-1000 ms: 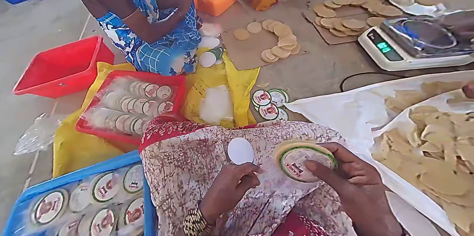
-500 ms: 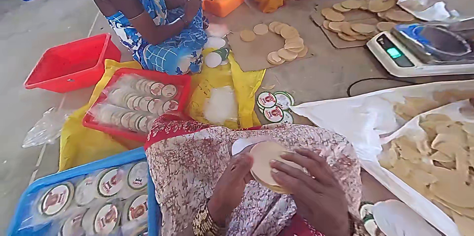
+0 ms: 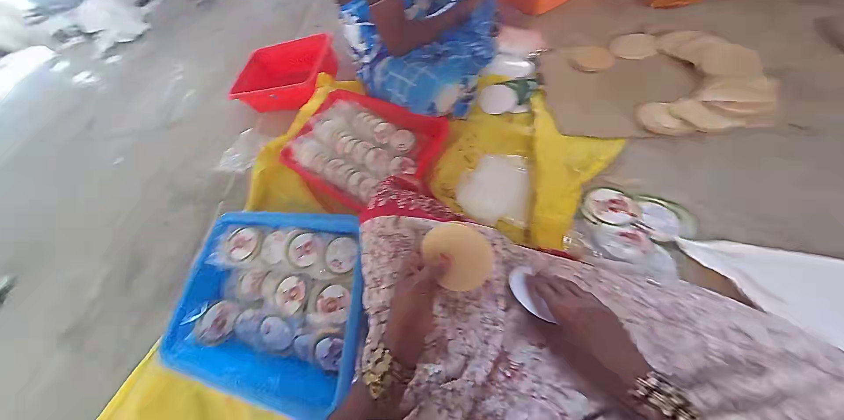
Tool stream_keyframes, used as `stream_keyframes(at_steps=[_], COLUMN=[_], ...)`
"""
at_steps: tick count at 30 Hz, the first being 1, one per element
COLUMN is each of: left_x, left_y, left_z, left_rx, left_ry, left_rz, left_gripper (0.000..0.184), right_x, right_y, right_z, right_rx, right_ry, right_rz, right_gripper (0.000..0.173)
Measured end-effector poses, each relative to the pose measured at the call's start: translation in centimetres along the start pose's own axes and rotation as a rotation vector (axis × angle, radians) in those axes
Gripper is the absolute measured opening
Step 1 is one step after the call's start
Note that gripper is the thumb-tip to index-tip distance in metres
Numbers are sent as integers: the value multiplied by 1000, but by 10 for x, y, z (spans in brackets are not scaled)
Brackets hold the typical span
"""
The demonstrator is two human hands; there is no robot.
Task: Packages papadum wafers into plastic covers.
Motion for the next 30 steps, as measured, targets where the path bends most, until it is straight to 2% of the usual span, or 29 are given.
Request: stream_keyframes(at_steps=[2, 3, 6, 8, 10, 11, 15, 20, 22, 26, 28, 30], left_x=[0, 0, 7, 20, 33, 38, 49, 53, 56, 69, 72, 73], left_y=[-4, -4, 2, 9, 20, 27, 51, 64, 66, 78, 87, 94], left_z=[-1, 0, 4, 7, 12, 15, 31, 39, 39, 48, 51, 48], left_rx=[36, 56, 88, 82, 116, 143, 235, 214, 213, 228, 269, 297], left_ry=[19, 29, 23, -17, -70, -84, -136, -152, -164, -188, -156, -112], left_rz=[9, -5, -49, -65, -63, -69, -33, 10, 34, 39, -3, -67], left_gripper=[32, 31, 33, 33, 33, 34, 38, 36, 36, 41, 41, 36], right_x=[-4, -5, -13, -12, -2, 2, 10, 5, 1, -5, -7, -13], right_y=[-7, -20, -67, -89, -94, -93, -80, -80, -83, -58, -47, -46], right_z=[1, 1, 4, 6, 4, 2, 4, 16, 18, 15, 16, 18], right_rx=[-98, -148, -349, -477, -486, -469, -432, -523, -545, -345, -272, -271], right_ry=[12, 31, 143, 232, 282, 301, 385, 374, 364, 453, 507, 529], right_rz=[-62, -121, -382, -740, -1073, -1143, -1156, -634, -547, -710, -824, -932], right_gripper=[27, 22, 22, 13, 19, 22, 30, 41, 55, 83, 84, 76])
Point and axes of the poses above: each hand's wrist, its own z-axis away from the middle knuckle, its own y-axis out of the palm, x = y × z, the point moved 9 cm from there along -z, towards the middle knuckle, and after that the axes turned 9 degrees about -x, right-handed, at the moved point
